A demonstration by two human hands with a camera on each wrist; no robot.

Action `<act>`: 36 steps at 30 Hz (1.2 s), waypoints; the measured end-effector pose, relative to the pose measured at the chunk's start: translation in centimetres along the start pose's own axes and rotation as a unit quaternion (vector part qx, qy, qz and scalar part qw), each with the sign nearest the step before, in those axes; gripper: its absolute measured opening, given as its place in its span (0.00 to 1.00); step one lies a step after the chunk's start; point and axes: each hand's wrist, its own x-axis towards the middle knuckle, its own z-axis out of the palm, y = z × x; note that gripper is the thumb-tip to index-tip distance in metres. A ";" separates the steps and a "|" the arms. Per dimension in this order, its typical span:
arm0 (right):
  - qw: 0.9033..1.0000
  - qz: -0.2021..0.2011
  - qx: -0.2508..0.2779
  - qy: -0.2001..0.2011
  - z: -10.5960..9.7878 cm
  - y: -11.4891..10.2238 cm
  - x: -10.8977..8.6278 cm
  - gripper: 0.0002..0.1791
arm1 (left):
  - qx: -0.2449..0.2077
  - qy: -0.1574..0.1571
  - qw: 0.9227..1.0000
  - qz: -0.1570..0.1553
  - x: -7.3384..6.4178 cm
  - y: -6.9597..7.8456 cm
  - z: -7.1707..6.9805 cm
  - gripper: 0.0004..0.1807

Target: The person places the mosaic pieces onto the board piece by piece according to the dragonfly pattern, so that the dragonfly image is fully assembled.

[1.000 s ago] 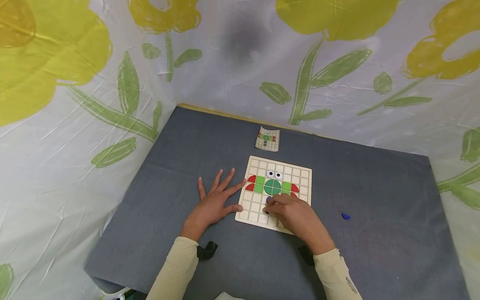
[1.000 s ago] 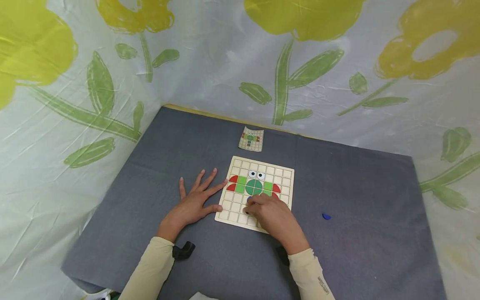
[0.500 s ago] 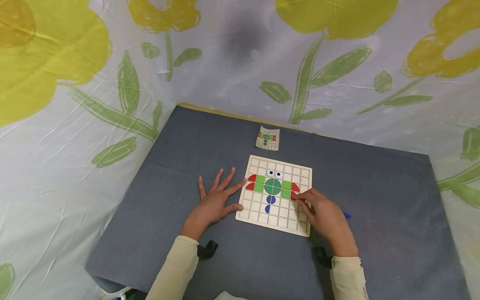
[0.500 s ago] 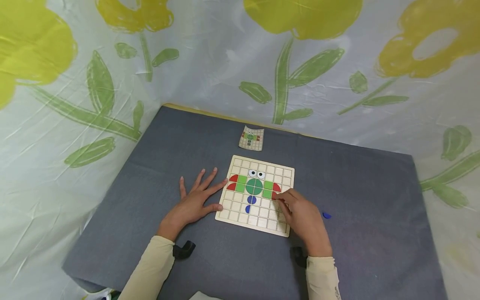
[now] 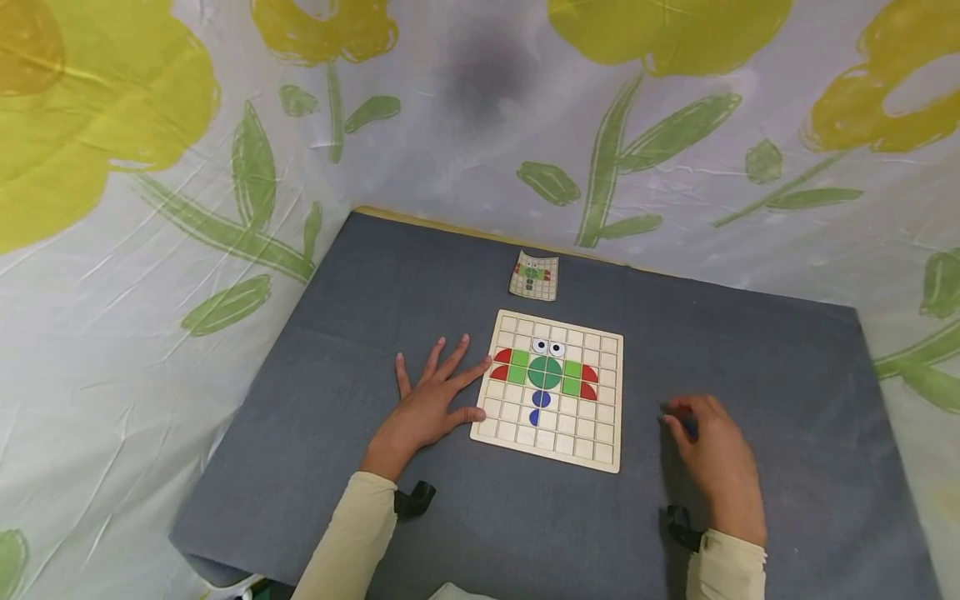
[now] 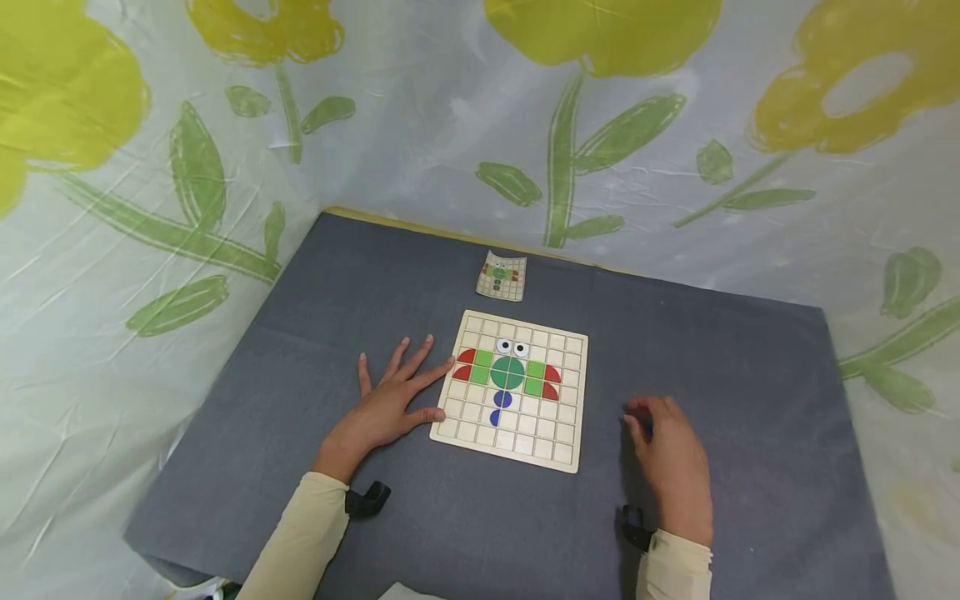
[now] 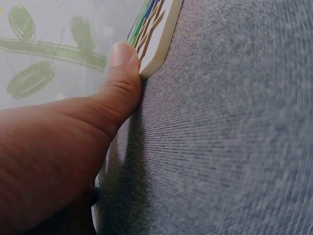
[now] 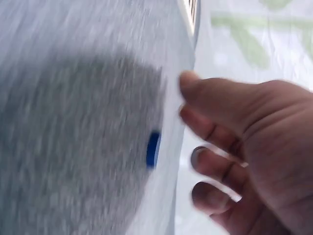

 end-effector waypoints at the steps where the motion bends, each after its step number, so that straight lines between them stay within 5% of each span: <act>1: 1.000 0.010 0.001 -0.001 -0.1 0.4 -0.3 0.14 | 0.000 0.002 1.000 0.001 0.0 0.0 0.0 0.49; 11: 0.998 0.062 0.000 0.029 -0.3 3.0 -2.3 0.10 | 0.002 -0.004 1.000 -0.002 0.0 -0.3 0.2 0.49; 28: 0.993 0.110 -0.029 0.037 -0.3 2.0 -1.8 0.11 | 0.002 -0.003 1.000 -0.005 0.1 -0.4 0.4 0.50; 36: 0.993 0.100 -0.031 0.054 -0.2 2.1 -1.8 0.09 | 0.007 -0.007 1.000 -0.009 0.2 -0.3 0.4 0.50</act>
